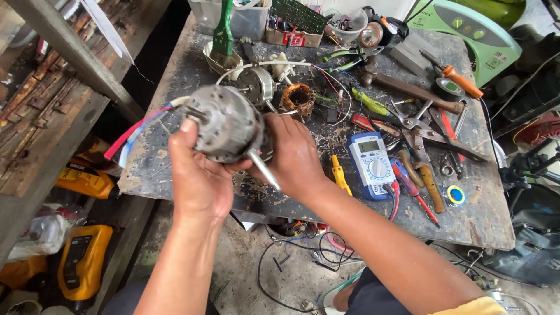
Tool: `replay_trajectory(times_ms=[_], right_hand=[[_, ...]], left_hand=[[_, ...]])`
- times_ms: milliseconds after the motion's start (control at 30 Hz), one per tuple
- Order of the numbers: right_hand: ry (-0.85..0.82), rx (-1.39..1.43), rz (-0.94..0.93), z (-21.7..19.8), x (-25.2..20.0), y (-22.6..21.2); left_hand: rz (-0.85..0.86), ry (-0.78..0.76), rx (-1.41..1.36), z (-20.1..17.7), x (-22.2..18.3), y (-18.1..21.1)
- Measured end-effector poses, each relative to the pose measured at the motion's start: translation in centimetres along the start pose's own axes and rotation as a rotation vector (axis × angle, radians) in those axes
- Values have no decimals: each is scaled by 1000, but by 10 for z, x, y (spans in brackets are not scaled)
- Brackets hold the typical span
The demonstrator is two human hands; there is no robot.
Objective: Disassembling and testing an electric motor stator using a multimeter and manual tools
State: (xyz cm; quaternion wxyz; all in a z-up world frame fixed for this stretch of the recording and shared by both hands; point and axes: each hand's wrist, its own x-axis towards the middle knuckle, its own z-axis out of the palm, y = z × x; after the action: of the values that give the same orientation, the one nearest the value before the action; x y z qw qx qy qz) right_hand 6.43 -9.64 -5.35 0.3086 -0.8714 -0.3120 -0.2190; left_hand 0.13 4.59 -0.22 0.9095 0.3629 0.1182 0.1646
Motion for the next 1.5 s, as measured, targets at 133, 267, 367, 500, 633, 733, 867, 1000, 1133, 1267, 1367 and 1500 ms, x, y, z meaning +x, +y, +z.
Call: replay_trajectory(times_ms=[133, 267, 367, 500, 633, 733, 867, 1000, 1133, 1267, 1367, 1500], right_hand=[[-50, -6, 31, -7, 4, 0], [46, -101, -175, -4, 1, 6], [39, -126, -202, 2, -2, 11], [76, -171, -233, -8, 3, 1], [34, -8, -154, 5, -2, 15], [56, -148, -210, -3, -2, 8], [89, -212, -274, -3, -1, 7], [80, -151, -277, -3, -1, 10], [79, -66, -233, -6, 3, 6], [62, 16, -164, 1, 2, 10], [67, 4, -132, 6, -1, 31], [-71, -118, 32, -22, -12, 63]], left_hand=[[4, -32, 67, -1, -2, 0], [5, -44, 69, 1, -7, 8], [9, -50, 94, -6, -4, 3], [27, -60, 82, -7, -8, 3], [19, -83, 198, -1, -13, 4], [53, -79, 161, 1, -16, 2], [23, -44, 113, 0, -16, 5], [5, -19, 58, -2, -16, 7], [-2, 17, -124, 11, -18, 17], [5, 41, -158, -1, -16, 11], [36, 142, -159, 1, -14, 21], [394, -59, 147, 10, -41, 79]])
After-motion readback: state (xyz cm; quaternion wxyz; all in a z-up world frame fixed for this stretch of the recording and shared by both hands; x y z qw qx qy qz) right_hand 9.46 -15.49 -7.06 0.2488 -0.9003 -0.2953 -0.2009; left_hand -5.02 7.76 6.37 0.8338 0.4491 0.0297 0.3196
